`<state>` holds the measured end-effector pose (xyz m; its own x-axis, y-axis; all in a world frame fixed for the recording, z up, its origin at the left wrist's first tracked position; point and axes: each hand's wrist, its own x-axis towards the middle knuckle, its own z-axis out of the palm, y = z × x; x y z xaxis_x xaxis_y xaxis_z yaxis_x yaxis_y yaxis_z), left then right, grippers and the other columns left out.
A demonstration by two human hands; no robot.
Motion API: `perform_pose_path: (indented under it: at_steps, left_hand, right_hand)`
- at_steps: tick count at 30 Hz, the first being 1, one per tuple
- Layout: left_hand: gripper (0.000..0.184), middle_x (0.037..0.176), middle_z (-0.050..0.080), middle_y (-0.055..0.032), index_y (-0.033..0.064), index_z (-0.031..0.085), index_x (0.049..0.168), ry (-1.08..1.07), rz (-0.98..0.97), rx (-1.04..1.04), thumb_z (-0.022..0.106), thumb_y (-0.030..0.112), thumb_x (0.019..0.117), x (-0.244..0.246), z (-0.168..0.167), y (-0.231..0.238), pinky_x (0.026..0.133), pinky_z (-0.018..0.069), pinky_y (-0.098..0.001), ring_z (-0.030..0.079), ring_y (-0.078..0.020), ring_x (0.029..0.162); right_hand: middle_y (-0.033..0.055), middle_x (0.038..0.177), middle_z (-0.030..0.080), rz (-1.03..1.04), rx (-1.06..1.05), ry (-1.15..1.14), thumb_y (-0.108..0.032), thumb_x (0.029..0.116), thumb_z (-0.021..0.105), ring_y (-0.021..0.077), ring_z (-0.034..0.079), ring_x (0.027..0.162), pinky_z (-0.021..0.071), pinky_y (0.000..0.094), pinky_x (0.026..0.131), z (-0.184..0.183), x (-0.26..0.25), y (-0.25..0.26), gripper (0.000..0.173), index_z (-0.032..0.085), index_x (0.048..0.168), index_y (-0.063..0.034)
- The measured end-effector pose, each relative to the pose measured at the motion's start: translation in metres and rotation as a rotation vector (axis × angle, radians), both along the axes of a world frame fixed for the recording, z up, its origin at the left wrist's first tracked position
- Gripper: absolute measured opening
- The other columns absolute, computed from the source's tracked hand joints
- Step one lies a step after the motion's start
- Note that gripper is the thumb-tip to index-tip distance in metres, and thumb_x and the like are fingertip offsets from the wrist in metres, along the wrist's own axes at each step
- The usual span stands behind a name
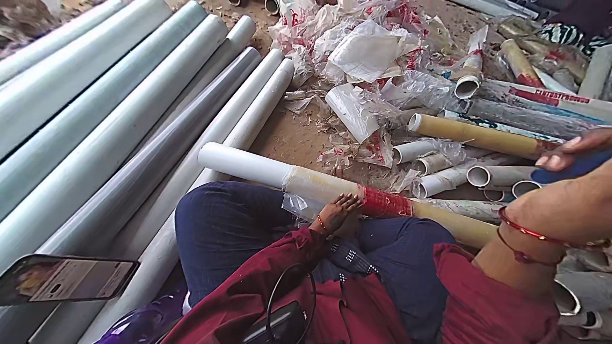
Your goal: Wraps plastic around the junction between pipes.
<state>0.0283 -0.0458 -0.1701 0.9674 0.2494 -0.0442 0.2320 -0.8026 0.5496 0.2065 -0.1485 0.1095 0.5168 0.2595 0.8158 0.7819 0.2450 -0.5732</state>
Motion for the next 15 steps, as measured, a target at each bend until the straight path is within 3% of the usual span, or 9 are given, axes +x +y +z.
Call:
perform_pose_path:
  at_steps: [2,4,6,9,13,15]
  left_hand:
    - [0.064,0.160,0.044,-0.0150,0.0039,0.044,0.155,-0.009,-0.003,-0.010,0.035,-0.017,0.0953,-0.003,0.000,0.000,0.123,0.0297,-0.0507,0.039,-0.0362,0.150]
    - [0.062,0.158,0.047,-0.0145,0.0034,0.048,0.152,-0.065,0.008,-0.036,0.036,-0.017,0.0951,-0.005,-0.008,-0.002,0.123,0.0304,-0.0497,0.041,-0.0356,0.149]
    - [0.056,0.153,0.053,-0.0156,0.0017,0.056,0.146,-0.162,0.024,-0.039,0.040,-0.017,0.0958,-0.005,-0.021,-0.004,0.122,0.0328,-0.0479,0.047,-0.0349,0.145]
    - [0.055,0.153,0.052,-0.0159,0.0013,0.055,0.147,-0.133,0.003,-0.020,0.041,-0.015,0.0966,-0.010,-0.022,-0.006,0.122,0.0332,-0.0472,0.047,-0.0337,0.145]
    - [0.056,0.159,0.046,-0.0166,0.0001,0.046,0.152,-0.001,0.030,-0.019,0.039,-0.013,0.0988,-0.010,-0.009,-0.011,0.123,0.0304,-0.0483,0.042,-0.0330,0.149]
    - [0.051,0.155,0.049,-0.0191,-0.0034,0.050,0.149,-0.028,0.078,-0.057,0.040,-0.011,0.0991,-0.010,-0.007,-0.015,0.121,0.0319,-0.0507,0.045,-0.0345,0.147]
  right_hand:
    - [-0.0112,0.081,0.055,-0.001,-0.335,0.199,-0.016,0.1104,0.034,-0.0044,0.054,0.062,0.0483,0.0134,0.058,-0.049,-0.019,0.011,0.021,0.049,0.115,-0.0026]
    - [0.0008,0.073,0.056,-0.017,-0.808,0.455,-0.009,0.1096,0.036,0.0046,0.050,0.055,0.0451,0.0225,0.055,-0.111,-0.033,0.016,0.029,0.054,0.121,0.0098]
    - [0.0110,0.079,0.063,-0.020,-1.221,0.580,-0.009,0.1111,0.035,0.0182,0.057,0.062,0.0496,0.0360,0.064,-0.164,-0.042,0.016,0.033,0.057,0.129,0.0085]
    - [0.0155,0.086,0.066,-0.057,-1.420,0.580,-0.011,0.1118,0.034,0.0263,0.063,0.073,0.0518,0.0435,0.074,-0.210,-0.044,0.009,0.034,0.058,0.130,0.0062]
    - [0.0263,0.119,0.069,-0.191,-1.590,0.401,-0.017,0.1129,0.034,0.0410,0.067,0.115,0.0488,0.0556,0.099,-0.203,-0.030,0.026,0.039,0.055,0.141,0.0006]
    - [0.0265,0.126,0.067,-0.176,-1.669,0.395,-0.020,0.1135,0.033,0.0410,0.064,0.122,0.0470,0.0556,0.103,-0.202,-0.028,0.033,0.040,0.054,0.142,-0.0010]
